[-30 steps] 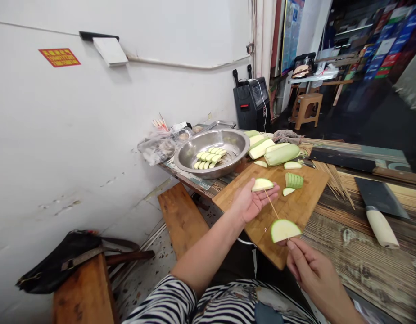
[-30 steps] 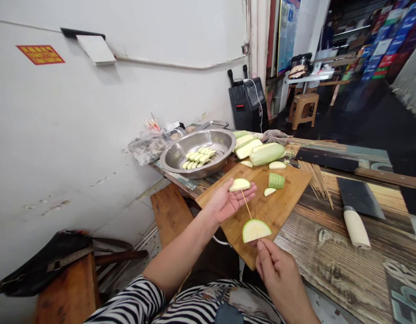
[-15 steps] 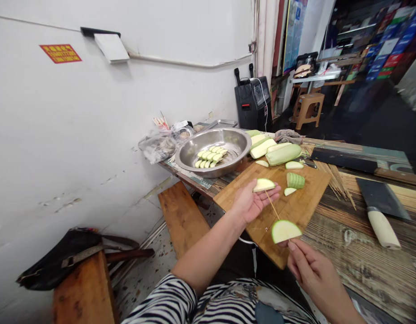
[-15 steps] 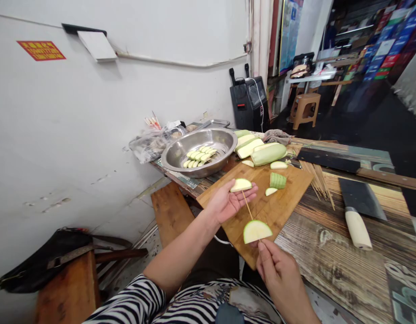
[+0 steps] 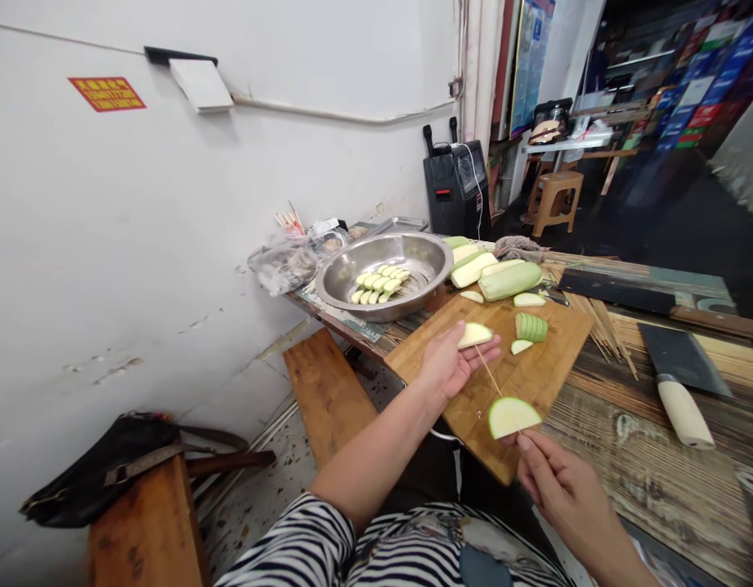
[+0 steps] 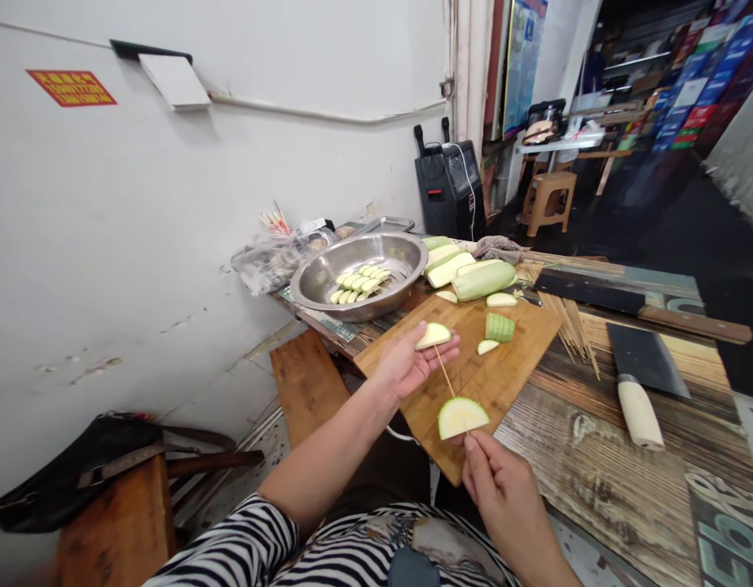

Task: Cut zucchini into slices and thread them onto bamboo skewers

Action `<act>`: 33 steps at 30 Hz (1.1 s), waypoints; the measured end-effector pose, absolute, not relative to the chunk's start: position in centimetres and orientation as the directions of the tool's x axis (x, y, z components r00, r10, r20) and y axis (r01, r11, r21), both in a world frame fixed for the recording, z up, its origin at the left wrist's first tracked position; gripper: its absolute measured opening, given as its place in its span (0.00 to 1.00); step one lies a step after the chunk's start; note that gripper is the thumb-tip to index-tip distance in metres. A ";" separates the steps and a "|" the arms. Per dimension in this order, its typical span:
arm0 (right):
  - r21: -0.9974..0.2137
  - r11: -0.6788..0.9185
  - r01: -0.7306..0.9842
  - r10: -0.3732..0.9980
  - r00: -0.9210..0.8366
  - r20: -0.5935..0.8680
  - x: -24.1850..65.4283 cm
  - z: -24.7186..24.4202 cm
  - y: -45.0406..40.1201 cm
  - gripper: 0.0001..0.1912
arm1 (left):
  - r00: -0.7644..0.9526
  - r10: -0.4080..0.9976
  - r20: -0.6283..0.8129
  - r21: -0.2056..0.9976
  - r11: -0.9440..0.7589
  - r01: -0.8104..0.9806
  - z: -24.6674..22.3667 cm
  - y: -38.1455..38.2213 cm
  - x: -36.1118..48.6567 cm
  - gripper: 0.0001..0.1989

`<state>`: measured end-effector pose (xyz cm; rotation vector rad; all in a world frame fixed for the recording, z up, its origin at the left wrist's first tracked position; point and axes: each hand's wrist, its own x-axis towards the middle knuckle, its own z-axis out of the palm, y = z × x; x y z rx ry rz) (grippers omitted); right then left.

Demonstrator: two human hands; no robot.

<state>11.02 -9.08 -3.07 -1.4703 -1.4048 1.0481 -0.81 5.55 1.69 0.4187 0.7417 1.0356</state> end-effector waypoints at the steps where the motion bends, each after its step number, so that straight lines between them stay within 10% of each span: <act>1: -0.951 -0.036 0.308 0.999 0.027 -0.029 11.0 -3.0 -9.1 0.20 | 0.302 0.885 -0.355 0.625 0.464 -0.627 1.7 5.6 -0.8 0.12; 33: -0.958 -0.035 0.286 0.999 0.018 -0.031 10.9 -3.5 -9.1 0.20 | 0.265 0.913 -0.309 0.639 0.406 -0.654 1.6 5.0 -0.2 0.09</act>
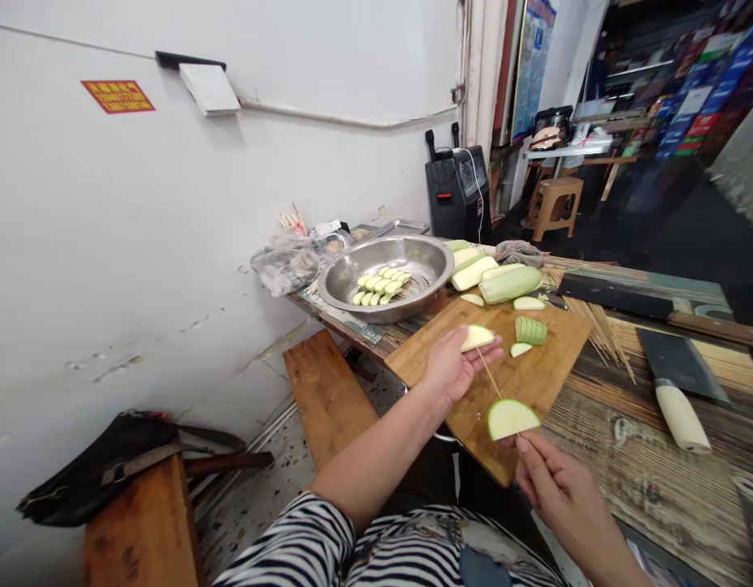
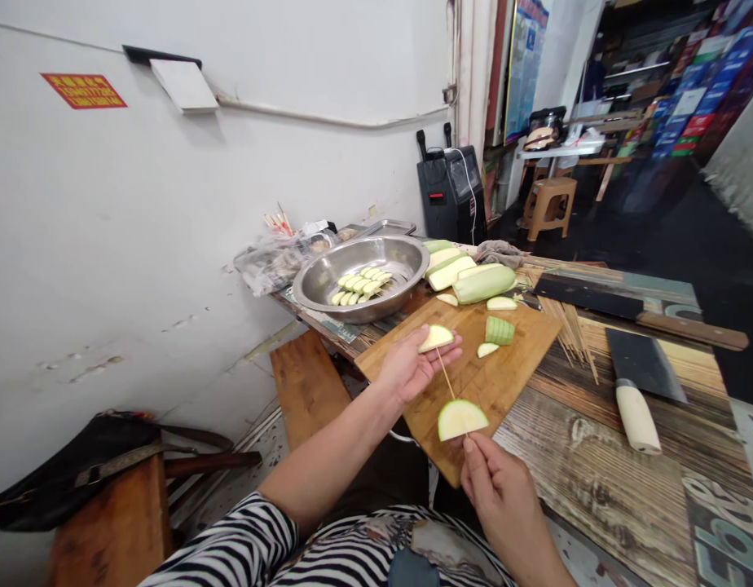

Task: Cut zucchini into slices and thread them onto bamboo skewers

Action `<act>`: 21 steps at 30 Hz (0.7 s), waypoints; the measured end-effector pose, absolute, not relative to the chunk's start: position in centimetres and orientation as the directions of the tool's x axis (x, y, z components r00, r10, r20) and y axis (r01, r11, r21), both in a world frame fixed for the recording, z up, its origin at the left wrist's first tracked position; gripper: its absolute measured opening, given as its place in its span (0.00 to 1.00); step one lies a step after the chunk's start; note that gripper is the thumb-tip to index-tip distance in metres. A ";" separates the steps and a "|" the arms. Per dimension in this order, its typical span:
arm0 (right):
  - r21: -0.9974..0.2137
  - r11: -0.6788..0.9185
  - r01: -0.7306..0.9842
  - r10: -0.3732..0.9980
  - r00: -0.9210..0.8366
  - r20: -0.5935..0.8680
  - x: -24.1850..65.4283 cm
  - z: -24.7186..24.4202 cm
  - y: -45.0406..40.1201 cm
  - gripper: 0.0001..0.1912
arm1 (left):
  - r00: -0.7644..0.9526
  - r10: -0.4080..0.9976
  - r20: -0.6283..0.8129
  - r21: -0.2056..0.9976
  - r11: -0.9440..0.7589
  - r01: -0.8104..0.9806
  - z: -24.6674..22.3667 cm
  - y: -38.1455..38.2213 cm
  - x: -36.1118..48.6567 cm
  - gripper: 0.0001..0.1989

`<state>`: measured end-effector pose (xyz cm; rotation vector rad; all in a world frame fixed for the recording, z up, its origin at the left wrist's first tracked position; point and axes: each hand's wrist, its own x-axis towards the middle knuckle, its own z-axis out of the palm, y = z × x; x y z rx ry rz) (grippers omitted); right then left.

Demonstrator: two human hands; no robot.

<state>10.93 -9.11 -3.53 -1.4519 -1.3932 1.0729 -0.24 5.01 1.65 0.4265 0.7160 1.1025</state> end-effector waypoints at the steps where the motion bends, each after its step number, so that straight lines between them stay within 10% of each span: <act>1: -0.960 -0.040 0.278 0.999 0.018 -0.036 10.9 -3.5 -9.1 0.20 | 0.264 0.915 -0.307 0.642 0.403 -0.652 1.7 5.0 -0.2 0.08; 21: -0.983 -0.031 0.183 0.997 0.070 -0.019 10.0 -2.9 -8.3 0.28 | 0.231 0.925 -0.301 0.642 0.375 -0.668 1.5 5.2 -0.3 0.04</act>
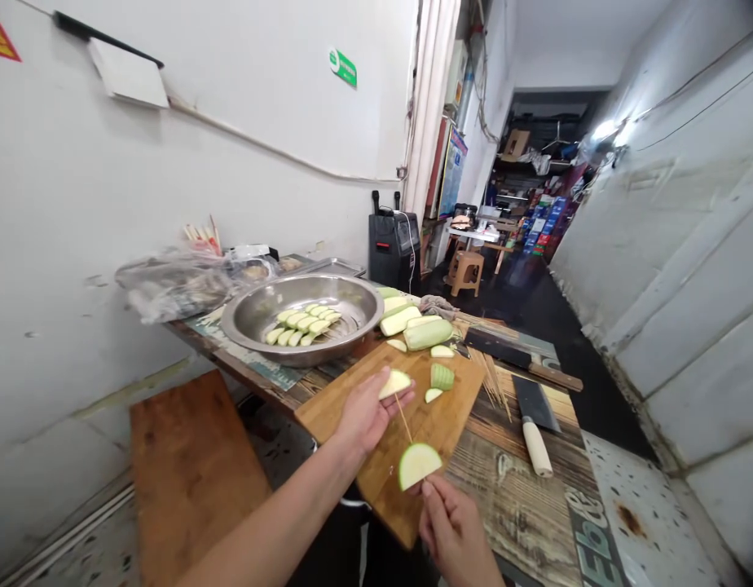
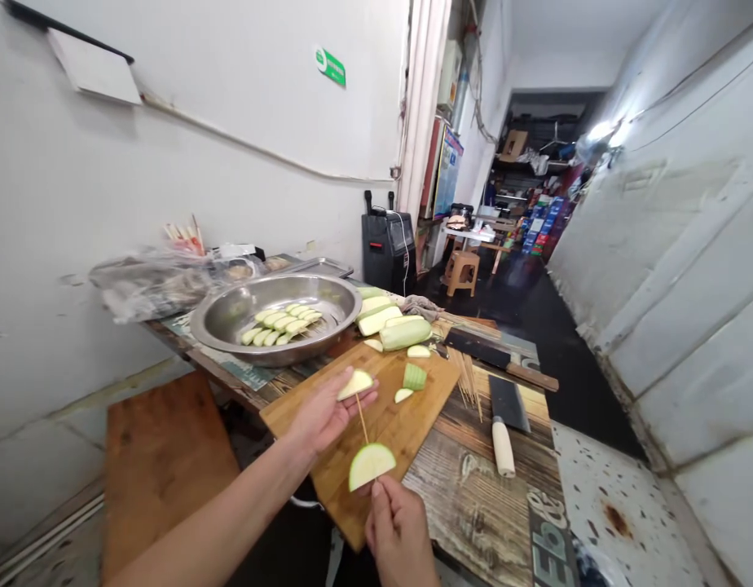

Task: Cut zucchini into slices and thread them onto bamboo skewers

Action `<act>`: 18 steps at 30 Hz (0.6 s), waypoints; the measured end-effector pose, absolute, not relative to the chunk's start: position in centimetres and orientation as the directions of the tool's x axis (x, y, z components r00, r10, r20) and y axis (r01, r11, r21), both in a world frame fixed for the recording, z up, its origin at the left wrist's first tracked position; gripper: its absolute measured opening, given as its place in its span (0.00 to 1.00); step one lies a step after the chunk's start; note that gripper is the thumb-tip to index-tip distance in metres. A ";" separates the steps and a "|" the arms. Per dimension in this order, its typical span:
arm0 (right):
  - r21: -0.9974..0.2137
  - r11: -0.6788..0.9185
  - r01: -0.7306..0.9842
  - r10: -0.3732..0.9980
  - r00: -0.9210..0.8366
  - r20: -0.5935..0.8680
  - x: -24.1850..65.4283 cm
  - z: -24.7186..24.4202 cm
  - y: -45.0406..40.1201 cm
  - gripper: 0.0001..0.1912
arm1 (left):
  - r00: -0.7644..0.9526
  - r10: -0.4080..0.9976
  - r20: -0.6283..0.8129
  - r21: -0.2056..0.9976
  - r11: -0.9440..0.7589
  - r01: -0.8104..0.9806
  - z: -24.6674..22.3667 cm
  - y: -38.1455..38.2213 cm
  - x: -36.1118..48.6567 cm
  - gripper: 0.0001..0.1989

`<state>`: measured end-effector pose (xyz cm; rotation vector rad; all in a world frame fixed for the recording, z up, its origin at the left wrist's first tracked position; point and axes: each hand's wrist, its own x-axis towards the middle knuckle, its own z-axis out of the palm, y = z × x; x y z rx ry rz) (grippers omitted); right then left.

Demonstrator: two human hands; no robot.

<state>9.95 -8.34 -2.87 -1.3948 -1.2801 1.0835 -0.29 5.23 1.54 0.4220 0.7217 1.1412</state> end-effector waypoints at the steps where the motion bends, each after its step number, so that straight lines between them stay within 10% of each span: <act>1: -0.982 -0.028 0.186 0.998 0.067 -0.016 9.9 -2.8 -8.4 0.28 | 0.230 0.927 -0.296 0.643 0.371 -0.670 1.6 5.2 -0.3 0.04; 18: -0.952 -0.045 0.303 0.996 0.087 -0.019 10.1 -2.5 -8.9 0.22 | 0.212 0.927 -0.310 0.670 0.371 -0.643 1.9 4.6 0.0 0.07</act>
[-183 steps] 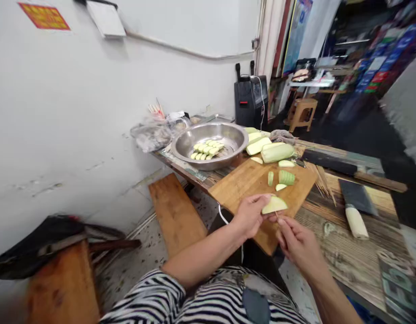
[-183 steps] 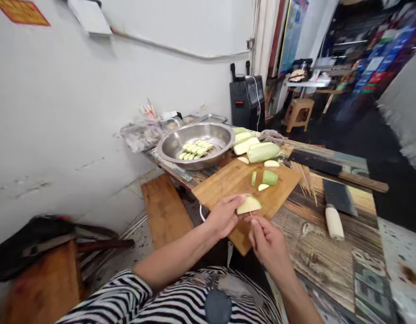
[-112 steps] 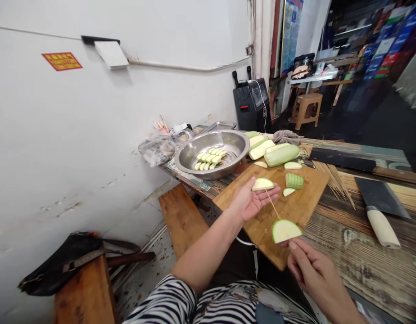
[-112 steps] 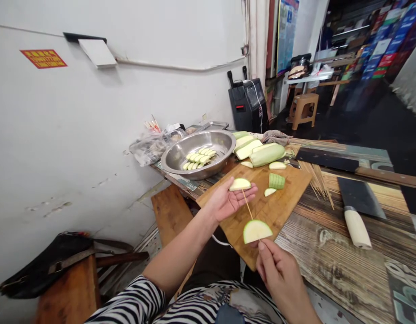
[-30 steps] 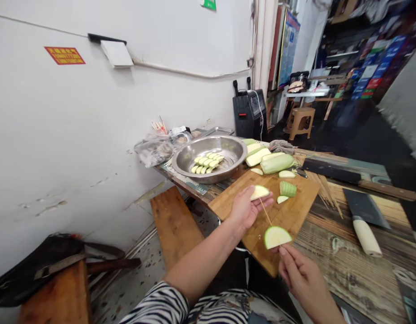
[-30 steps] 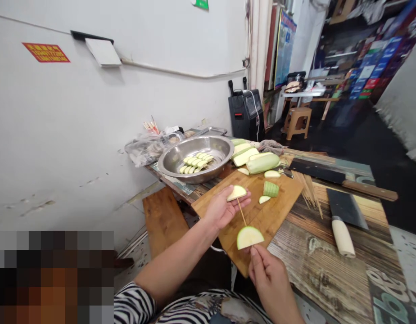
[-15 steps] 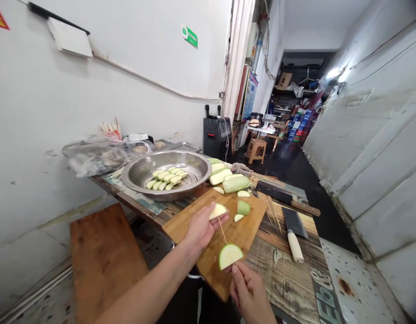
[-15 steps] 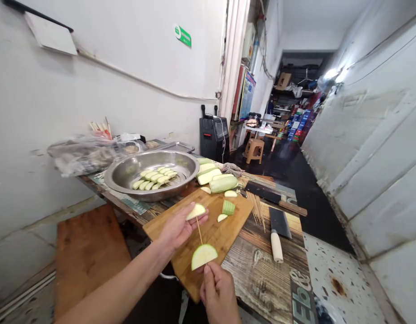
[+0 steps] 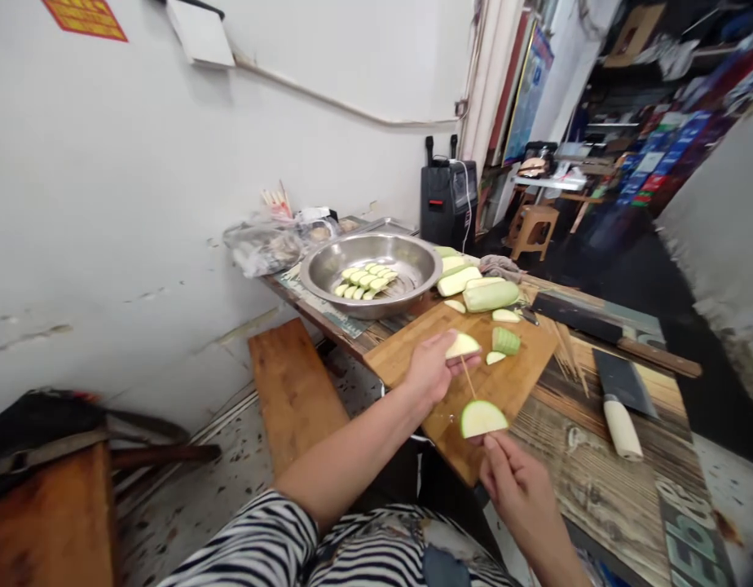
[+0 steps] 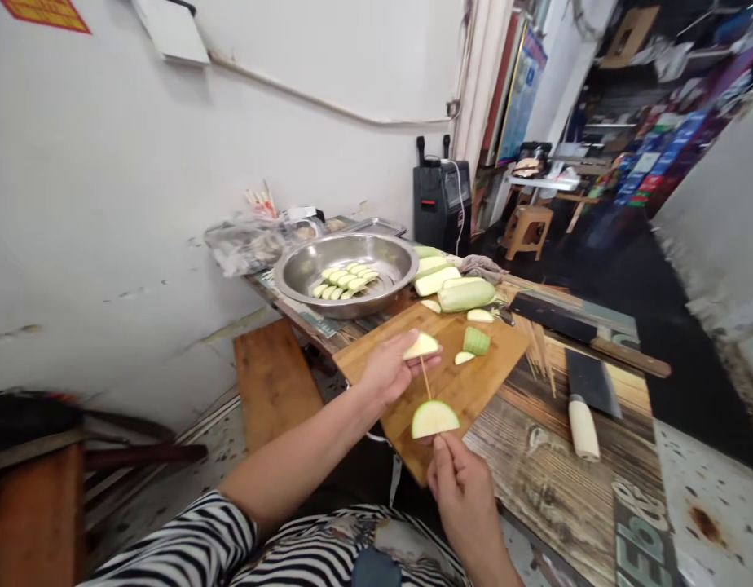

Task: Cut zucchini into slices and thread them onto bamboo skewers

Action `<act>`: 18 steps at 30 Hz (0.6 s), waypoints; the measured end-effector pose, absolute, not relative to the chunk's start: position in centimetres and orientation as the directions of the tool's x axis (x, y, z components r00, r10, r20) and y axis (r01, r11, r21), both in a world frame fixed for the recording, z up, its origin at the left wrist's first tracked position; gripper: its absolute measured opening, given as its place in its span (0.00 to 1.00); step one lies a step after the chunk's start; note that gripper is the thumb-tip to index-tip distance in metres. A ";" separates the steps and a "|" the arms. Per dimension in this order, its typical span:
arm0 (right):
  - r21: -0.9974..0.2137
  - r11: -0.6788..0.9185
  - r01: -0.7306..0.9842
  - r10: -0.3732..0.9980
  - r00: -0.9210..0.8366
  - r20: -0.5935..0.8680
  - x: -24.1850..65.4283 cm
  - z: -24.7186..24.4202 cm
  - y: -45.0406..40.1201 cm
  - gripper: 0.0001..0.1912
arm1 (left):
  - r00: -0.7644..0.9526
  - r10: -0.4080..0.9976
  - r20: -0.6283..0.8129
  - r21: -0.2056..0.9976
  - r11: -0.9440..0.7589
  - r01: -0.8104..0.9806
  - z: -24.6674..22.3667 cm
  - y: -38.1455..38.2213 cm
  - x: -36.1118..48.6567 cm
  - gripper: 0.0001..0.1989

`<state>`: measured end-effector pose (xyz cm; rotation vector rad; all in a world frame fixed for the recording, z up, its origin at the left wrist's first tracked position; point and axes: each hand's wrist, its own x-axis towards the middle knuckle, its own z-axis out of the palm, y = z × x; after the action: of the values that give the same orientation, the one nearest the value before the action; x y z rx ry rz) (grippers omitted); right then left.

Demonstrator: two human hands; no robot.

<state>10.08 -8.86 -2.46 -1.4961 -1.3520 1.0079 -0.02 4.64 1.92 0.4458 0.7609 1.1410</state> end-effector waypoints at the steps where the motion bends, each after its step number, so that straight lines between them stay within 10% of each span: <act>1: -0.944 -0.039 0.328 0.996 0.087 -0.011 10.1 -2.5 -8.8 0.22 | 0.207 0.927 -0.313 0.671 0.370 -0.642 2.0 4.6 0.0 0.07; 13: -0.943 -0.048 0.328 0.995 0.094 -0.018 10.4 -2.8 -8.8 0.21 | 0.226 0.923 -0.310 0.662 0.381 -0.646 1.7 4.5 0.4 0.07; 18: -0.983 -0.180 0.044 0.981 0.080 -0.176 10.5 -2.8 -8.7 0.20 | 0.255 0.913 -0.319 0.654 0.407 -0.637 1.9 4.5 0.2 0.06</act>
<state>10.49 -8.68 -2.82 -1.4139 -1.0998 1.2572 0.18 4.46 1.91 0.4380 0.7416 1.0983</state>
